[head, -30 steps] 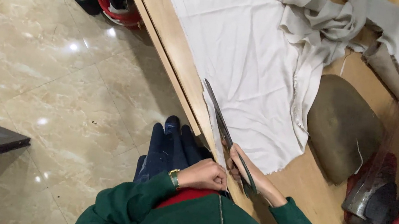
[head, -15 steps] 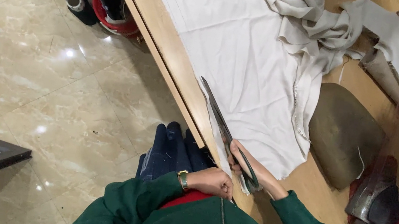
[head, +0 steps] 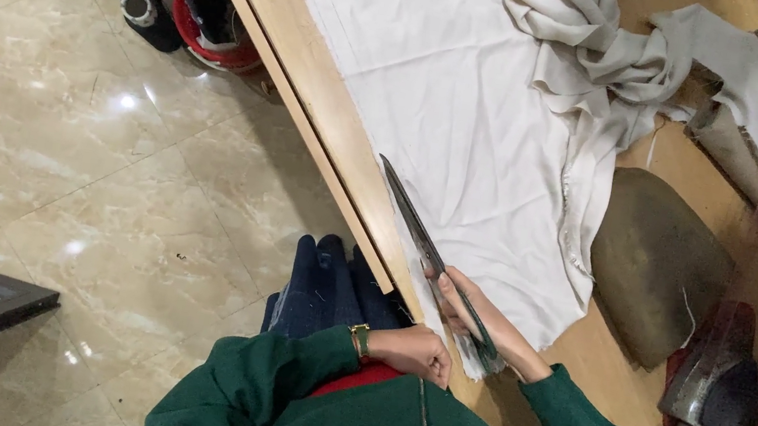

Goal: Measuring a piece of fabric with a ruler, marking it with a pencil, and then cutting along the line with scissors.

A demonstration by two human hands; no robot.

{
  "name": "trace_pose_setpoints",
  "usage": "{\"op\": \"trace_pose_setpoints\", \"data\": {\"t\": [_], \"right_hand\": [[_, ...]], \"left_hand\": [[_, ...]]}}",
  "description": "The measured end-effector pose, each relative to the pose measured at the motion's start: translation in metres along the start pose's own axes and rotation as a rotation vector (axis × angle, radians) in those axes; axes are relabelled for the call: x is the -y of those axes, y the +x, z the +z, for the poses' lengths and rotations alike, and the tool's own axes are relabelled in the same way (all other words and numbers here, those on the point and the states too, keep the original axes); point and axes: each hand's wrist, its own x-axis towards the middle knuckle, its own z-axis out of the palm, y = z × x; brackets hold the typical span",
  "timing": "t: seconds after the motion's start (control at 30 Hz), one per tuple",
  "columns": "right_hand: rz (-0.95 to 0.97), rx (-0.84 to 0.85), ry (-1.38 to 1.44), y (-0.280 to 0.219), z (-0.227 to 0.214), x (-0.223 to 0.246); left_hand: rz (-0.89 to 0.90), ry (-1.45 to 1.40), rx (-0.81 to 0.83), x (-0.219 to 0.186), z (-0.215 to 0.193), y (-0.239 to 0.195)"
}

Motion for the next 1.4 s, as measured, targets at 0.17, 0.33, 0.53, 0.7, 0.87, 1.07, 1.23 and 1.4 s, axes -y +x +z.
{"op": "trace_pose_setpoints", "data": {"t": [0.17,0.33,0.53,0.7,0.87,1.07,1.23,1.4], "right_hand": [[0.051,0.016,-0.078,-0.001,0.005,0.044],[-0.029,0.123,-0.011,0.068,-0.016,-0.022],[0.005,0.187,0.097,0.049,-0.006,0.026],[0.025,0.135,0.019,0.052,-0.011,0.03],[0.169,0.093,0.108,0.072,-0.007,0.058],[0.192,0.092,0.157,0.071,0.001,0.098],[0.061,0.151,0.11,0.078,-0.008,0.083],[-0.045,0.117,-0.06,0.076,-0.011,0.088]], "left_hand": [[-0.006,-0.027,0.05,0.003,-0.001,0.005],[-0.025,-0.037,0.088,0.016,0.003,0.013],[-0.025,-0.023,0.115,0.026,0.005,0.02],[-0.007,-0.022,0.16,0.031,0.007,0.026],[0.1,-0.044,0.169,0.032,0.0,0.023],[0.104,-0.056,0.193,0.036,0.002,0.026],[0.088,-0.077,0.196,0.021,-0.007,0.019],[0.067,-0.067,0.225,0.025,-0.005,0.025]]}}
